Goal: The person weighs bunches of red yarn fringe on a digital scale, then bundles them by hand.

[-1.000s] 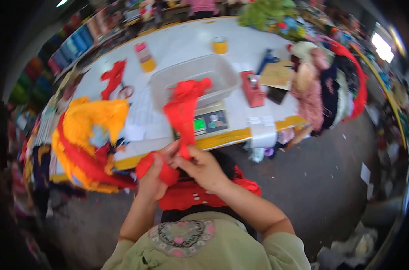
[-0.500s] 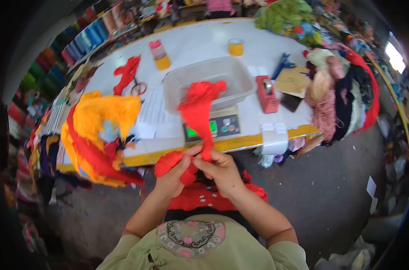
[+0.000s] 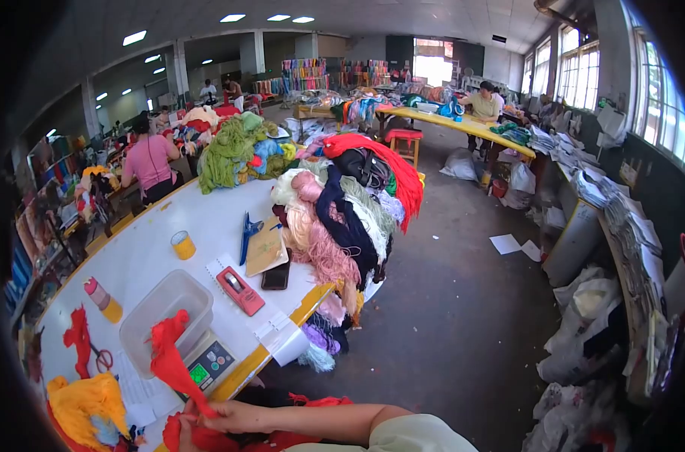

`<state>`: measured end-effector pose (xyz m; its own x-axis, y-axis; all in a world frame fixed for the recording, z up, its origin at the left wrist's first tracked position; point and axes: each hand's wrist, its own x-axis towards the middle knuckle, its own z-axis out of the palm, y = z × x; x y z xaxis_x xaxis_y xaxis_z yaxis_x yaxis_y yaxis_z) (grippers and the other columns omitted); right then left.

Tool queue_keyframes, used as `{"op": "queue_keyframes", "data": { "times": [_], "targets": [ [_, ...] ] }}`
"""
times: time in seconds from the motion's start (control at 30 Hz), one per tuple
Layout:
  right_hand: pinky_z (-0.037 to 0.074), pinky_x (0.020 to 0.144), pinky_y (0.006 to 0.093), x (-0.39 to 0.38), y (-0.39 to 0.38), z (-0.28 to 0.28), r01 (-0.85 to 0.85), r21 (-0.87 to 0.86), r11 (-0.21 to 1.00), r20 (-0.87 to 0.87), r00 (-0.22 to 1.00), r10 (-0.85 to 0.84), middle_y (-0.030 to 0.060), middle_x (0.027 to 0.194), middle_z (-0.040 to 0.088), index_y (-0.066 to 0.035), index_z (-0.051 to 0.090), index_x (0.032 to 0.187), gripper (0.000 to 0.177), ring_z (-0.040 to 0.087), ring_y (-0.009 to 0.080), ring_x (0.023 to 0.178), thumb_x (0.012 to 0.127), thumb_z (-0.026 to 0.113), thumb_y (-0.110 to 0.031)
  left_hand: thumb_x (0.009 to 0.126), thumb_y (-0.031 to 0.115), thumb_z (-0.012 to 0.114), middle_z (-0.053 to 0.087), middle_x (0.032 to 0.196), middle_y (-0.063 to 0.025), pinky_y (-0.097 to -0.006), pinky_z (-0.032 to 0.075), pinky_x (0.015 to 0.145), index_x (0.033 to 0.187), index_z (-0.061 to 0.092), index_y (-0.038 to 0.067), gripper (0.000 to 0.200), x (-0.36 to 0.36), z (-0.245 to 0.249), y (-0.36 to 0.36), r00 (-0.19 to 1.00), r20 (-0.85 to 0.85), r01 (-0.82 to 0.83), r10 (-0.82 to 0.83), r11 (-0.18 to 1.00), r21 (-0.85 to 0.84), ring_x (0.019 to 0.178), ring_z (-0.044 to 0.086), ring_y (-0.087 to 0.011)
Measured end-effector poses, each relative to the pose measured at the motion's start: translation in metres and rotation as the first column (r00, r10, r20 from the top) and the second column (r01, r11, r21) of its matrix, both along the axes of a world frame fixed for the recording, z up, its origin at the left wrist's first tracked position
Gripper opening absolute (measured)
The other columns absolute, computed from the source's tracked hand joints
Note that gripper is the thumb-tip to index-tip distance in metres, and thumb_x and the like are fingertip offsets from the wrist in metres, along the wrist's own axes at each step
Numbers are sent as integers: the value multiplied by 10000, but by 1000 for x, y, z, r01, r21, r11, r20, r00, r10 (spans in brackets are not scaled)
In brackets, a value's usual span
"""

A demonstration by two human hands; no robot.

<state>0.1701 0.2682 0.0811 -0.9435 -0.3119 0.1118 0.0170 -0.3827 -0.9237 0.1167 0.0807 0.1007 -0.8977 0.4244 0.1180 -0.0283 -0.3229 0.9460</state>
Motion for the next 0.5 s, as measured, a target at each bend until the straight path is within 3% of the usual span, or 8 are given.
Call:
{"op": "queue_keyframes", "data": {
  "times": [0.03,0.07,0.13,0.2,0.3,0.33,0.43,0.5],
  "targets": [
    [365,515,216,-1,-1,-16,-24,151,988,-141,989,46,-48,780,520,-84,576,999,158,439,39,590,1006,546,-239,1001,140,538,670,1156,-170,-281,555,690,970,617,-14,177,19,44,1,981,168,-58,97,972,-226,888,676,-186],
    [376,511,230,-1,4,-24,-28,312,950,-266,957,116,-49,776,508,-82,568,977,157,440,50,580,1007,549,-235,1002,189,543,704,975,-145,-241,475,477,915,607,7,212,8,59,-14,968,211,175,-134,967,-187,675,666,-151],
    [468,585,356,18,38,7,-28,435,900,-158,982,107,15,779,559,-50,561,931,180,547,127,660,976,595,-220,1004,324,539,665,726,-115,-243,376,370,921,607,12,330,-12,51,-51,927,168,347,-336,937,-42,477,561,-125],
    [501,622,433,13,58,-43,243,453,858,-414,909,-39,69,788,614,-41,569,924,230,621,200,690,963,599,-266,1004,354,533,663,1047,-167,-248,386,349,1251,504,46,395,-71,-16,-120,770,72,470,-634,639,609,447,516,-130],
    [520,669,493,37,82,-42,106,979,175,-109,994,8,159,831,664,-43,598,947,292,676,341,770,925,593,-335,988,294,575,552,1289,-178,-313,495,470,1513,280,222,606,-25,45,-77,851,-73,397,-520,547,737,535,537,-145],
    [523,693,496,40,77,-29,73,980,186,-85,995,54,169,853,669,-44,615,947,299,672,358,811,900,608,-339,983,278,585,533,1322,-180,-322,515,510,1541,237,251,658,-5,65,-54,851,-100,406,-515,525,748,573,546,-147],
    [514,697,523,44,51,18,83,965,249,-130,975,180,177,832,673,-60,616,954,275,654,410,818,888,597,-326,981,245,582,538,1295,-162,-305,504,541,1536,247,219,649,19,64,8,878,10,446,-478,825,346,605,540,-137],
    [393,902,547,23,22,-1,-44,985,170,31,996,81,90,1032,668,-110,662,902,228,671,317,876,836,679,-328,980,224,580,540,1278,-151,-294,496,562,1532,253,198,643,30,54,35,879,17,476,-476,879,19,626,536,-130]
  ]
}}
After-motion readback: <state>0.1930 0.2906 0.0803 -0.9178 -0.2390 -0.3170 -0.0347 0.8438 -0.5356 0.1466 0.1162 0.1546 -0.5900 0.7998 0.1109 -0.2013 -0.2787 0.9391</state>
